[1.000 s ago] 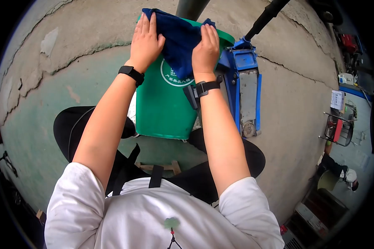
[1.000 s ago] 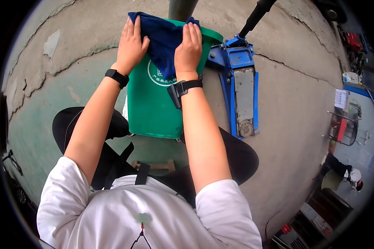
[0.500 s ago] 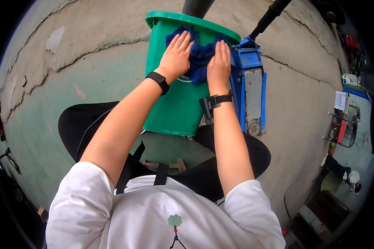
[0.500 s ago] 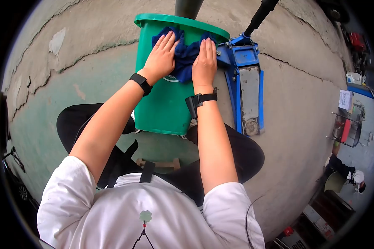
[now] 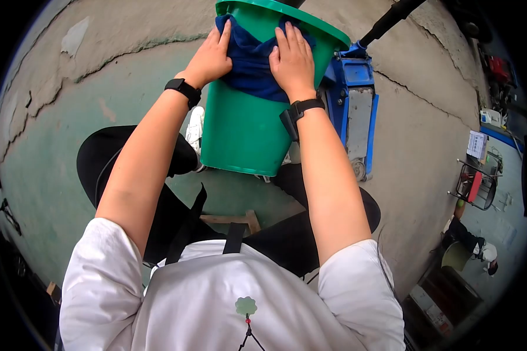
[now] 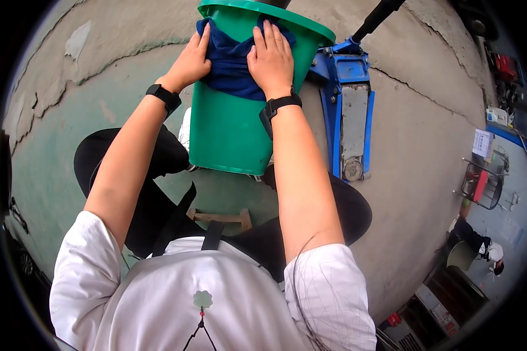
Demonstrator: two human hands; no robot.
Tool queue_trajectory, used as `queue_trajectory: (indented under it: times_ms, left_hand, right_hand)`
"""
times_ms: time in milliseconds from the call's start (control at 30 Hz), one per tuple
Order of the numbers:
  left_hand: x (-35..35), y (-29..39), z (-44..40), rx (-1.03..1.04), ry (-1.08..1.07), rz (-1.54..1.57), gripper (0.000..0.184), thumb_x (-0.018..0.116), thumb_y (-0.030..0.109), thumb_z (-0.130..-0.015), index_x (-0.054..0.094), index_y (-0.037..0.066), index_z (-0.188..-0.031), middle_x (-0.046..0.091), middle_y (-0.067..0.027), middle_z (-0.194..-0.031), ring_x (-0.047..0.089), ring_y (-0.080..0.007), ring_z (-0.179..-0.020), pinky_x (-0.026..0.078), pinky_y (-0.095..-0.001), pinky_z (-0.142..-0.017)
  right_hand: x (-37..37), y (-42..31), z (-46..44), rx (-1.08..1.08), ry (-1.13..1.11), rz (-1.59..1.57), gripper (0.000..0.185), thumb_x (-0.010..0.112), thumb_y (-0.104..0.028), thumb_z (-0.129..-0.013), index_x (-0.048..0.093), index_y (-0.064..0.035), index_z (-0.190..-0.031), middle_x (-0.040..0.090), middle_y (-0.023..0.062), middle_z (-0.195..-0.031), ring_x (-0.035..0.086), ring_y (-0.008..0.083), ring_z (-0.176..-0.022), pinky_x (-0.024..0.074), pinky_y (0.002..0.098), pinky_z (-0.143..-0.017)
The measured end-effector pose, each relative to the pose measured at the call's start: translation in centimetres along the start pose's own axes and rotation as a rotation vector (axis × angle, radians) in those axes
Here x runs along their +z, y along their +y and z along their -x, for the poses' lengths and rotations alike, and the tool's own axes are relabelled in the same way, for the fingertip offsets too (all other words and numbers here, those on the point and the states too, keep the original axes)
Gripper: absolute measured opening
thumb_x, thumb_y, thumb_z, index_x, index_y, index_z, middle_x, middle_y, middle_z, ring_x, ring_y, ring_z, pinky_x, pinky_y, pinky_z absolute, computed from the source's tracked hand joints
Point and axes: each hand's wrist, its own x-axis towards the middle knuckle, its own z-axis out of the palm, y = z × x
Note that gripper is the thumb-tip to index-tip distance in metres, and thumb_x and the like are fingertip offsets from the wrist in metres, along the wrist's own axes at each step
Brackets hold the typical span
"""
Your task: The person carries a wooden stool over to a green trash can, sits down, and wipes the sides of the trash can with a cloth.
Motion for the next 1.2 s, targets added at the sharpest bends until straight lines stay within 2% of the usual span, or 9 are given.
queue_trajectory:
  times_ms: [167,433,567,733,833,867,967,1000,1200]
  left_hand:
    - [1.6,1.0,1.4,0.178,0.084,-0.262,0.079,0.048,-0.002,-0.076,0.022,-0.006,-0.151,0.023,-0.0343,-0.153,0.022,-0.0463,-0.144,0.023,-0.0476,-0.12]
    - [2.9,4.2,13.0,0.318,-0.152,-0.529,0.054,0.049,0.012,-0.086,0.05,-0.004,-0.138,0.029,-0.0246,-0.156,0.017,-0.0325,-0.151,0.013,-0.0436,-0.123]
    - [1.7,4.2,10.3,0.298,-0.258,-0.607,0.055,0.046,0.016,-0.088,0.049,-0.004,-0.139,0.028,-0.0221,-0.158,0.017,-0.0298,-0.151,0.013,-0.0419,-0.123]
    - [1.0,4.1,2.0,0.313,-0.109,-0.616,0.063,0.049,0.014,-0.087,0.039,0.0,-0.147,0.021,-0.0196,-0.161,0.017,-0.0281,-0.151,0.013,-0.0409,-0.123]
    - [0.7,3.8,0.5,0.394,-0.02,-0.499,0.064,0.051,0.022,-0.089,0.038,-0.009,-0.143,0.035,-0.0307,-0.15,0.027,-0.0424,-0.144,0.019,-0.0452,-0.121]
    - [1.8,3.2,0.9,0.332,0.002,-0.607,0.066,0.049,0.03,-0.093,0.036,-0.009,-0.144,0.031,-0.0297,-0.153,0.022,-0.0414,-0.146,0.016,-0.0463,-0.121]
    - [3.7,3.0,4.2,0.123,0.165,-0.297,0.076,0.058,0.008,-0.078,0.032,-0.003,-0.148,0.027,-0.031,-0.154,0.021,-0.04,-0.147,0.019,-0.0435,-0.121]
    - [4.3,2.6,5.8,0.074,0.175,-0.268,0.078,0.058,0.002,-0.076,0.029,-0.007,-0.148,0.028,-0.0378,-0.148,0.024,-0.0468,-0.143,0.023,-0.0458,-0.119]
    - [3.5,2.5,18.0,-0.011,-0.235,-0.272,0.086,0.058,-0.002,-0.075,0.016,-0.013,-0.149,0.023,-0.0384,-0.15,0.022,-0.0484,-0.144,0.024,-0.045,-0.119]
  right_hand:
    - [-1.5,-1.8,4.3,0.311,-0.001,-0.024,0.058,0.055,-0.02,-0.09,0.041,0.0046,-0.141,0.045,0.0228,-0.146,0.041,0.0365,-0.137,0.0338,0.0462,-0.112]
    - [-3.7,-12.1,15.0,0.112,-0.342,-0.239,0.065,0.058,-0.006,-0.08,0.039,0.0017,-0.142,0.038,0.0187,-0.152,0.034,0.0318,-0.143,0.0286,0.0446,-0.117]
    - [-3.0,-8.4,11.7,0.036,-0.325,-0.328,0.061,0.06,-0.01,-0.08,0.045,-0.0033,-0.139,0.046,0.0142,-0.147,0.041,0.0299,-0.139,0.0332,0.0417,-0.115]
    - [-1.7,-2.3,4.0,0.013,-0.174,-0.139,0.055,0.059,-0.021,-0.085,0.051,-0.0067,-0.138,0.048,0.0128,-0.147,0.042,0.0278,-0.138,0.0344,0.0404,-0.114]
    - [-0.5,-0.9,2.1,0.066,-0.114,-0.075,0.056,0.057,-0.022,-0.087,0.049,-0.0073,-0.141,0.045,0.0134,-0.149,0.04,0.0281,-0.14,0.0303,0.041,-0.116]
    - [-0.5,-1.5,2.3,0.084,-0.132,-0.068,0.057,0.054,-0.02,-0.09,0.045,-0.0059,-0.144,0.041,0.0155,-0.152,0.035,0.0308,-0.143,0.0279,0.0415,-0.117]
    - [-0.6,-4.8,5.2,0.139,-0.149,-0.059,0.056,0.054,-0.016,-0.087,0.046,-0.0011,-0.141,0.042,0.017,-0.151,0.036,0.0306,-0.142,0.0268,0.0439,-0.118]
    - [-0.8,-5.9,6.7,0.111,-0.196,-0.092,0.058,0.054,-0.013,-0.086,0.044,0.0013,-0.141,0.04,0.0182,-0.152,0.035,0.031,-0.143,0.0265,0.0453,-0.118]
    - [-4.9,-12.9,16.2,-0.034,-0.487,-0.324,0.067,0.058,-0.012,-0.08,0.042,-0.001,-0.144,0.037,0.0145,-0.154,0.031,0.0277,-0.145,0.0223,0.0427,-0.121]
